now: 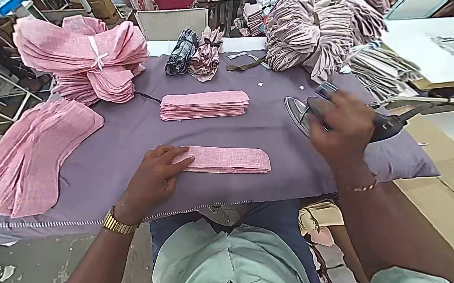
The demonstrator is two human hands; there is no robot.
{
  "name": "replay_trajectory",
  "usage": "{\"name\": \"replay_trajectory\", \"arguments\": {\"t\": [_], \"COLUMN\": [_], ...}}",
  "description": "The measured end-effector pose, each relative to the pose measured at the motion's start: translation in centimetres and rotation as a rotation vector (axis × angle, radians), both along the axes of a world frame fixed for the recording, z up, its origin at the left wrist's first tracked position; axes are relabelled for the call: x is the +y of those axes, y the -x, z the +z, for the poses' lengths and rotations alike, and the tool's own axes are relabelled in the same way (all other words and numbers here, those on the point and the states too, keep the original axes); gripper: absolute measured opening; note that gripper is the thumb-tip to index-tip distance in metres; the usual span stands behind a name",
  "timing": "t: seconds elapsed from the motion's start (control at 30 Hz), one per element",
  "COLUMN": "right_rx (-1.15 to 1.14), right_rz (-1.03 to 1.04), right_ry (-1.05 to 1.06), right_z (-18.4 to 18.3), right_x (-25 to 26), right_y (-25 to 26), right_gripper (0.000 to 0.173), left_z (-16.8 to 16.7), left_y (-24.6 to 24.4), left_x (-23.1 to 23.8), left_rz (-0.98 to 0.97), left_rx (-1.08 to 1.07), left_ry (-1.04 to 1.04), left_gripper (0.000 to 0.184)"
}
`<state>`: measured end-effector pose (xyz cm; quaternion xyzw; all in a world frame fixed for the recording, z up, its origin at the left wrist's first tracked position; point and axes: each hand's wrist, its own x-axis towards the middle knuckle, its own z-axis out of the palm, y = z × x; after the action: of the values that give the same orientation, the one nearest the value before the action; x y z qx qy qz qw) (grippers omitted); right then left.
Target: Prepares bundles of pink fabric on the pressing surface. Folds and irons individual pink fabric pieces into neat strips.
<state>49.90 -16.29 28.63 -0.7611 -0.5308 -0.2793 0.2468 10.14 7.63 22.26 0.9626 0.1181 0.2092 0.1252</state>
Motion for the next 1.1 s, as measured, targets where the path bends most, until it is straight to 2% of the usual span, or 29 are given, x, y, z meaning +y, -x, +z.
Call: {"name": "replay_trajectory", "arguments": {"t": [0.1, 0.17, 0.3, 0.5, 0.63, 0.73, 0.97, 1.1], "right_rx": [0.201, 0.237, 0.206, 0.380, 0.415, 0.483, 0.516, 0.344], "right_rz": [0.475, 0.554, 0.449, 0.357, 0.288, 0.284, 0.337, 0.306], "right_ry": [0.056, 0.086, -0.015, -0.124, -0.101, 0.011, 0.233, 0.288], "right_z": [-2.9, -5.2, -8.1, -7.9, -7.3, -6.4, -5.3, -5.2], "right_x": [-0.6, -0.6, -0.5, -0.4, -0.1, -0.2, -0.4, -0.9], "right_y": [6.3, 9.1, 10.7, 11.4, 11.6, 10.9, 9.8, 10.1], "right_gripper": [0.031, 0.026, 0.025, 0.030, 0.029, 0.031, 0.032, 0.034], "left_z": [0.0, 0.1, 0.2, 0.2, 0.7, 0.9, 1.3, 2.3], "left_y": [0.1, 0.1, 0.1, 0.1, -0.1, -0.3, -0.1, -0.3], "left_x": [-0.1, -0.2, -0.1, 0.1, 0.3, 0.4, 0.8, 0.5], "left_rz": [0.016, 0.021, 0.015, 0.044, 0.040, 0.020, -0.011, -0.020], "left_rx": [-0.004, -0.014, -0.048, -0.133, -0.178, -0.163, 0.046, 0.142], "left_ry": [0.029, 0.036, 0.065, 0.187, 0.321, 0.359, 0.211, 0.051], "left_gripper": [0.048, 0.046, 0.044, 0.037, 0.033, 0.030, 0.039, 0.043]}}
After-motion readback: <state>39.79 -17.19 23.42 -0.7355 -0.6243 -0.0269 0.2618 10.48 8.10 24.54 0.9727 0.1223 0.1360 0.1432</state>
